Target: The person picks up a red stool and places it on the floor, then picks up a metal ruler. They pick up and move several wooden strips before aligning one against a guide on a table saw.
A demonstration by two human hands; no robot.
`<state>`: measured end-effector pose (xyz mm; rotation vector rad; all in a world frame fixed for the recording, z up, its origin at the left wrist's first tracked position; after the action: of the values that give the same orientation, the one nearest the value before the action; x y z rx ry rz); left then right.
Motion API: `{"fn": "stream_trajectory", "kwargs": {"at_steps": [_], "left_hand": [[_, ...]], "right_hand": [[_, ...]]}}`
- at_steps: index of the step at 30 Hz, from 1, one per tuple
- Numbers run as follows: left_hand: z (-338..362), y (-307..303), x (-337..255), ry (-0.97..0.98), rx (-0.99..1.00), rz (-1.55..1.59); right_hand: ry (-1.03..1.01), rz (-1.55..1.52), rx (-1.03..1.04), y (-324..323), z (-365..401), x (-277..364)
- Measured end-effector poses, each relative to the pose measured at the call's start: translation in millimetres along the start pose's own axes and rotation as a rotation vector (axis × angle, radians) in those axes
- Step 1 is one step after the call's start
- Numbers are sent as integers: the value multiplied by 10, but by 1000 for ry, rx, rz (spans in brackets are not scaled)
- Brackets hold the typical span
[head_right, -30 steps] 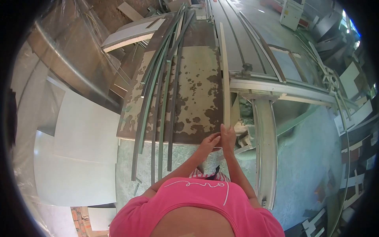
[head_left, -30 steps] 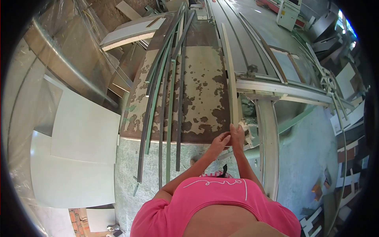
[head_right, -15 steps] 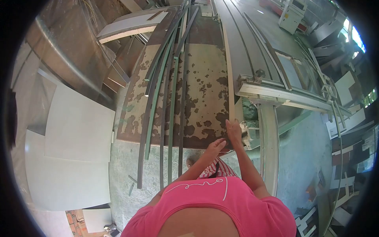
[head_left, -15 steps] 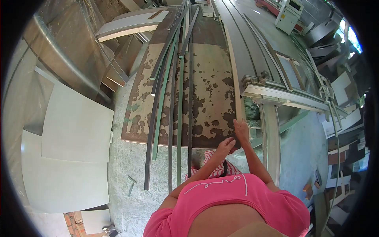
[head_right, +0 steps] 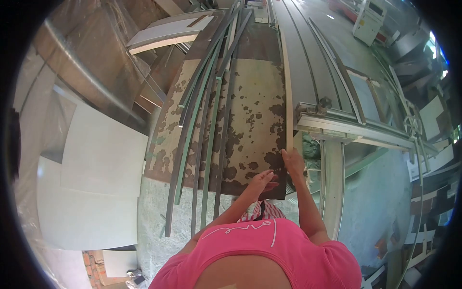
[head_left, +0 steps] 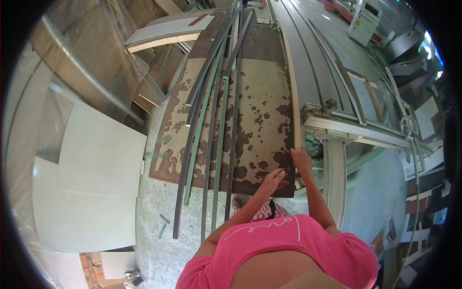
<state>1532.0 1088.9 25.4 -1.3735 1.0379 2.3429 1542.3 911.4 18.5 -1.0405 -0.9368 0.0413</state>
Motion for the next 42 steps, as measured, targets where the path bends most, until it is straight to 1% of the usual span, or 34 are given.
{"fn": "stream_trajectory", "kwargs": {"at_steps": [1,2,4,5,6,7,8,10,11,12,13,14,15,17,19,21,23,24,26,27,29,30,32,33,35,42], "left_hand": [[-52,29,-7,-20,-5,-23],[-104,62,-7,-52,4,-41],[-256,145,-3,-40,-14,23],[-335,188,-17,-43,-19,-30],[-414,227,-21,-74,1,-43],[-492,255,-31,-88,0,5],[-568,289,-52,-97,-5,51],[-685,352,-75,-101,9,46],[-733,355,-92,-85,26,87],[-773,356,-105,-67,39,131],[-796,360,-133,-79,44,125],[-808,361,-173,-50,24,142],[-815,350,-203,-19,3,159],[-858,230,-150,-15,2,132],[-862,171,-184,-10,-2,111],[-803,203,-326,0,-20,73],[-760,238,-427,22,-20,46],[-743,248,-455,45,-17,16],[-731,256,-478,52,-12,8],[-720,262,-490,56,-1,-5],[-673,272,-531,58,-8,-27],[-675,302,-542,57,-5,-49],[-664,326,-531,48,15,-56],[-662,331,-531,55,9,-61],[-653,354,-533,60,40,-62],[-453,437,-530,67,47,-69]], "right_hand": [[-52,179,-41,-1,-71,-49],[-17,166,-36,-56,-75,-4],[1,113,110,-180,-88,97],[44,103,104,-240,-71,130],[52,75,156,-277,-61,188],[55,44,206,-283,-61,209],[80,32,199,-247,-84,175],[-17,-15,203,-171,-119,146],[-73,-67,242,-223,-97,166],[-57,-75,238,-235,-135,121],[-176,-45,263,-254,-181,121],[-298,-13,289,-272,-212,132],[-303,21,289,-331,-228,112],[-447,176,214,-781,-317,349],[-320,73,-216,-1050,-653,400],[-449,19,-464,-1457,-990,607],[-552,118,-682,-1576,-1371,724],[-556,118,-677,-1582,-1560,728],[-372,395,-295,-1473,-1872,700],[-376,394,-296,-1404,-1938,685],[-191,356,-259,-1294,-1994,630],[-175,358,-274,-1257,-2031,591],[-254,346,-412,-1204,-2028,555],[-235,345,-426,-1210,-2001,554],[-187,242,-422,-1237,-1932,583],[-177,279,-372,-1328,-1755,533]]}}
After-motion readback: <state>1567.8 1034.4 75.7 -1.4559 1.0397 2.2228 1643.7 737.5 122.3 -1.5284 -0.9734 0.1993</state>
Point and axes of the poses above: each hand's wrist, its own z-axis away from the middle knuckle, its own y-axis out of the palm, x = y × z, the point moved 1 cm from there along -z, towards the middle knuckle, and after that the axes turned 9 degrees about y, right-handed, at the moved point
